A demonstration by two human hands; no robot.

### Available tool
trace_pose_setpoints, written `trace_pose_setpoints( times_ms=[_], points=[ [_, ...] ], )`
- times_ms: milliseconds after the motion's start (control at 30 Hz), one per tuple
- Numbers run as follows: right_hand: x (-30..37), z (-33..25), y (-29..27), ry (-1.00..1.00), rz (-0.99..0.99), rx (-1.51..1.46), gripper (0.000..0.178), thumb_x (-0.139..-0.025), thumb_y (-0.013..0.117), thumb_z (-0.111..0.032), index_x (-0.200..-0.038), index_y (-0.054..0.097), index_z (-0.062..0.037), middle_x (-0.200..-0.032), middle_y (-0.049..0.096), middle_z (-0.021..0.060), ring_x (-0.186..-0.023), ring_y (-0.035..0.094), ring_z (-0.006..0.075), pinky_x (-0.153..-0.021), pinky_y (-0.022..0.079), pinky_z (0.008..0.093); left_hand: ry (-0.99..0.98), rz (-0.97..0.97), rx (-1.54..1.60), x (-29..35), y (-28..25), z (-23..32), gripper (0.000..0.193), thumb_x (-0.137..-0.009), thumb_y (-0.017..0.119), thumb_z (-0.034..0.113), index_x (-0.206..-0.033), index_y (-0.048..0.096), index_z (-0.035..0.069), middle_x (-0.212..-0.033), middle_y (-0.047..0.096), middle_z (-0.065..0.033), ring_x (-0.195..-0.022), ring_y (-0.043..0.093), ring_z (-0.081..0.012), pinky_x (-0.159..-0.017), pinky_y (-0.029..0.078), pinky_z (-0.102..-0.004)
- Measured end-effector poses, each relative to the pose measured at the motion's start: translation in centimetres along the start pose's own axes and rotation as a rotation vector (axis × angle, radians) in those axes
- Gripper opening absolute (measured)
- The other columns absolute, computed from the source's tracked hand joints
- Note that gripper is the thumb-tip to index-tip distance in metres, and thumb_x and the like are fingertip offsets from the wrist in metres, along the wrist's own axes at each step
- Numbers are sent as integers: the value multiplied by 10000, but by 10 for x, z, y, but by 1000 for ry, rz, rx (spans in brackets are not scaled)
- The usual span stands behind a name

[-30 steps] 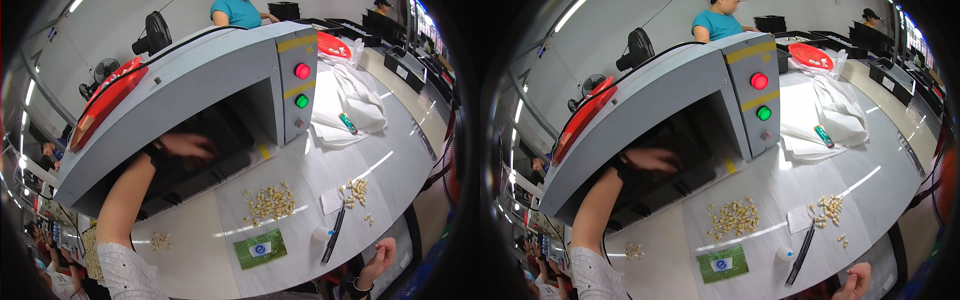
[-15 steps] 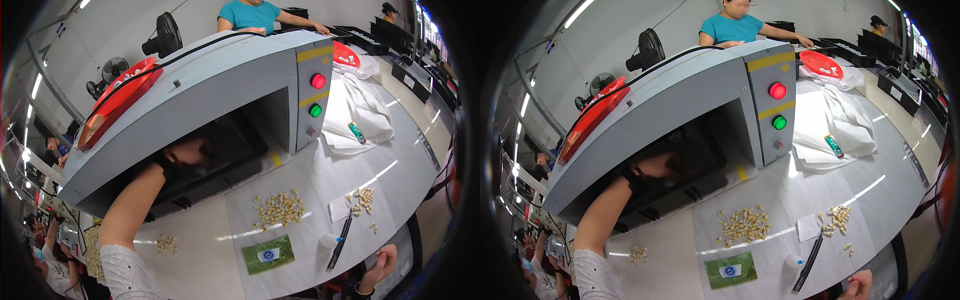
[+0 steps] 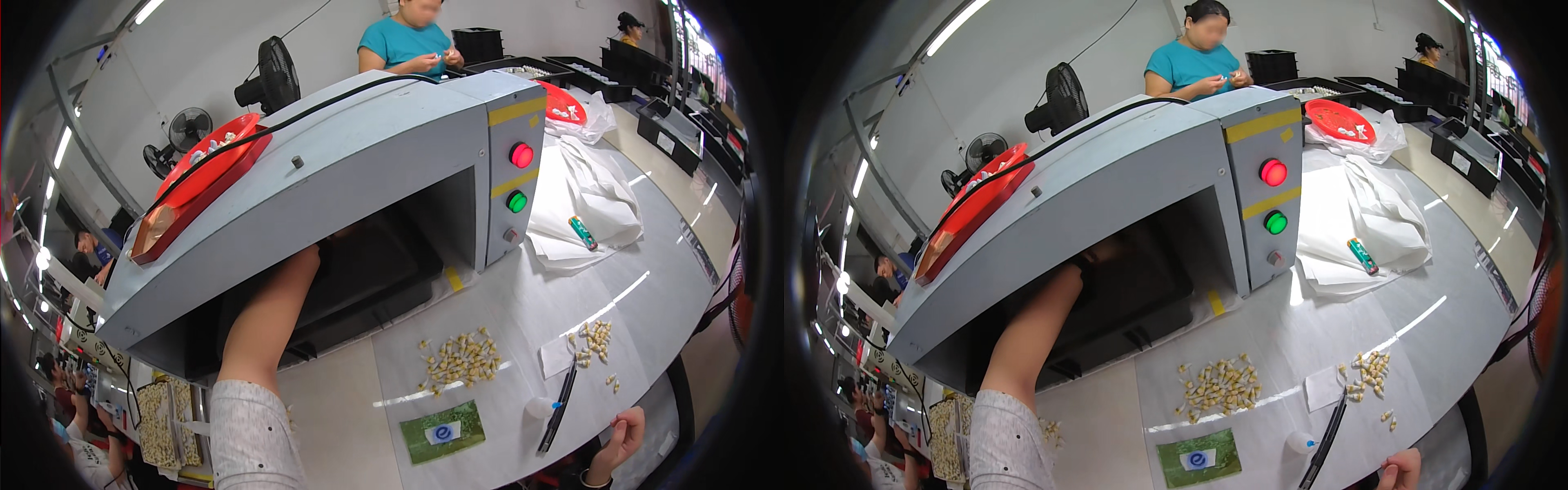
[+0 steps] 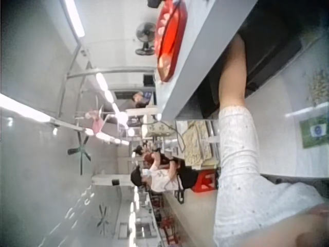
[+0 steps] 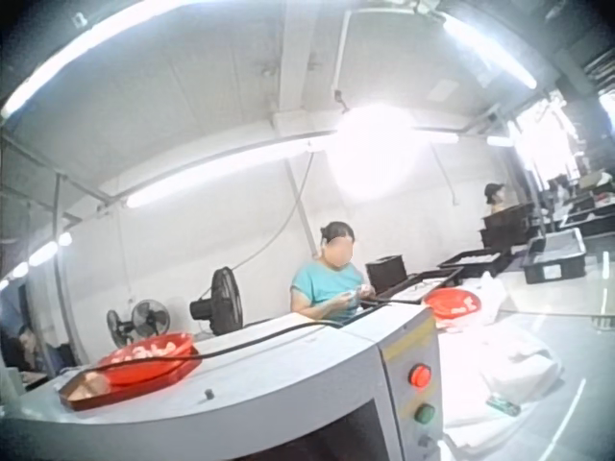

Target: Assemble small toy figurines by gluing hair pieces onto heads and organizing them in trays for processing.

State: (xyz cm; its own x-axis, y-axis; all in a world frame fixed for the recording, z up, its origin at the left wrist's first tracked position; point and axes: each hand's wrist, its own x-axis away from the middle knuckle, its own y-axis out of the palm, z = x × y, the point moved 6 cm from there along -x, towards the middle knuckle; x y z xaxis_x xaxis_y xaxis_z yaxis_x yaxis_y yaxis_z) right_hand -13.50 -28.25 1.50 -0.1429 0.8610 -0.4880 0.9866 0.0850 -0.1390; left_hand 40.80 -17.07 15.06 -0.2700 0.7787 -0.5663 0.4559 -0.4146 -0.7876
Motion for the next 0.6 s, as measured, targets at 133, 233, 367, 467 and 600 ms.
trace_pose_setpoints(
  times_ms=[133,233,367,467,600],
  points=[
    [-2,3,0,-2,-11,-1,118,-810,416,-104,-727,417,-20,-685,347,23,-625,341,90,-577,269,207,-57,-86,49,-10,3,9,272,-774,530,245,-962,576,54,-822,580,-95,-752,554,-168,-693,442,-263],
    [-3,4,1,1,-10,14,125,-811,416,-106,-721,413,-19,-680,345,24,-625,340,93,-579,266,210,-98,-163,88,-14,8,14,285,-774,530,258,-967,575,53,-815,577,-89,-741,550,-160,-682,441,-254],
    [-5,1,3,10,-16,26,131,-812,414,-107,-716,410,-18,-674,341,26,-626,337,98,-580,261,213,-156,-274,117,-15,4,20,302,-775,531,275,-973,575,52,-805,574,-81,-726,544,-149,-667,441,-243],
    [-4,1,4,30,-10,39,134,-812,413,-108,-714,410,-16,-672,339,27,-626,335,102,-582,257,217,-201,-355,147,-12,5,23,315,-775,531,288,-978,575,52,-797,571,-76,-714,541,-141,-656,440,-234],
    [-1,6,6,24,-23,42,123,-811,412,-98,-722,415,-14,-673,335,26,-627,335,102,-585,262,217,-273,-460,176,-2,2,22,332,-776,532,305,-985,575,51,-787,568,-68,-699,535,-131,-642,440,-222]
  ],
)
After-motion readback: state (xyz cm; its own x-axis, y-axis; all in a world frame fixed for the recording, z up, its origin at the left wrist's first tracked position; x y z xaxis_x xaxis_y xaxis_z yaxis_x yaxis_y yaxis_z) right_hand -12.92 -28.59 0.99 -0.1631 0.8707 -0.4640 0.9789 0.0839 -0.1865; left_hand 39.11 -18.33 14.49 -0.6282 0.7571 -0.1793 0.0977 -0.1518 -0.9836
